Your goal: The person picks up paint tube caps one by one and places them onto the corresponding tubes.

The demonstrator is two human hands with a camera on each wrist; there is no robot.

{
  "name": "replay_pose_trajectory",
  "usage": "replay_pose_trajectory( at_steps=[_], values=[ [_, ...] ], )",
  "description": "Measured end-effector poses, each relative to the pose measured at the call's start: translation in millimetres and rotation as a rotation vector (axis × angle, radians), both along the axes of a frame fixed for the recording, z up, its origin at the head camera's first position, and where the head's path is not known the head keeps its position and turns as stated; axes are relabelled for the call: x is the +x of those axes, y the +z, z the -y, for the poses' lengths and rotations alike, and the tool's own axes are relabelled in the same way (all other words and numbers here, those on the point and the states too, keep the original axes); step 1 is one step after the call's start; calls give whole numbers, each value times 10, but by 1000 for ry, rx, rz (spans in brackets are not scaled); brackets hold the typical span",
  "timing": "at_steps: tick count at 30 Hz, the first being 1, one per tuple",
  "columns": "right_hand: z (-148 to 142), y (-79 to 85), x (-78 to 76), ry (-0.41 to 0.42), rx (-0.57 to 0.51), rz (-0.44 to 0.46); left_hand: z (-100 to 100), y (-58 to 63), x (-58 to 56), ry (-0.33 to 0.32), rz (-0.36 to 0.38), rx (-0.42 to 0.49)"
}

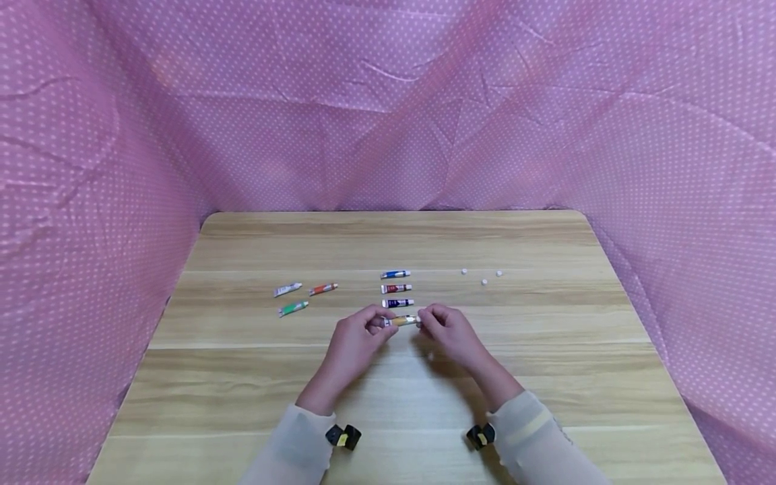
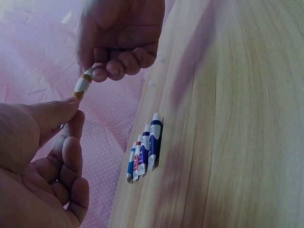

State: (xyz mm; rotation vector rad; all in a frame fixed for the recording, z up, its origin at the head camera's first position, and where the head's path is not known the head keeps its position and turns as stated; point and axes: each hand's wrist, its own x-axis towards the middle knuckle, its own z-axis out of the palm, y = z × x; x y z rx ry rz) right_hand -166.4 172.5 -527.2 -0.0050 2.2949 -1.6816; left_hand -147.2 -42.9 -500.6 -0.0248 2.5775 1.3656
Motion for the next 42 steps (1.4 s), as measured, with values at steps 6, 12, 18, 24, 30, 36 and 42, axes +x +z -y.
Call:
replay_pose_trajectory(
  at_steps=[6, 12, 18, 24, 30, 36, 42],
  values=[
    [-23, 2, 10, 24, 27, 33, -6, -24, 13, -7, -25, -1],
    [-109, -7, 29, 43, 57, 15, 1, -32, 19, -3, -25, -3],
    [-170, -12, 54, 47, -9, -46, 13, -20, 14, 10, 0, -5],
    [-175, 13, 83, 28, 17, -156, 16, 7, 16, 0, 0, 4],
    [-162, 30, 85, 0, 72, -201, 14, 49, 37, -4, 19, 22],
    [-153, -14, 75, 8, 70, -204, 15, 63, 58, -11, 1, 15],
    [-128, -55, 72, 20, 22, -164, 23, 43, 67, -18, -40, -7]
  ],
)
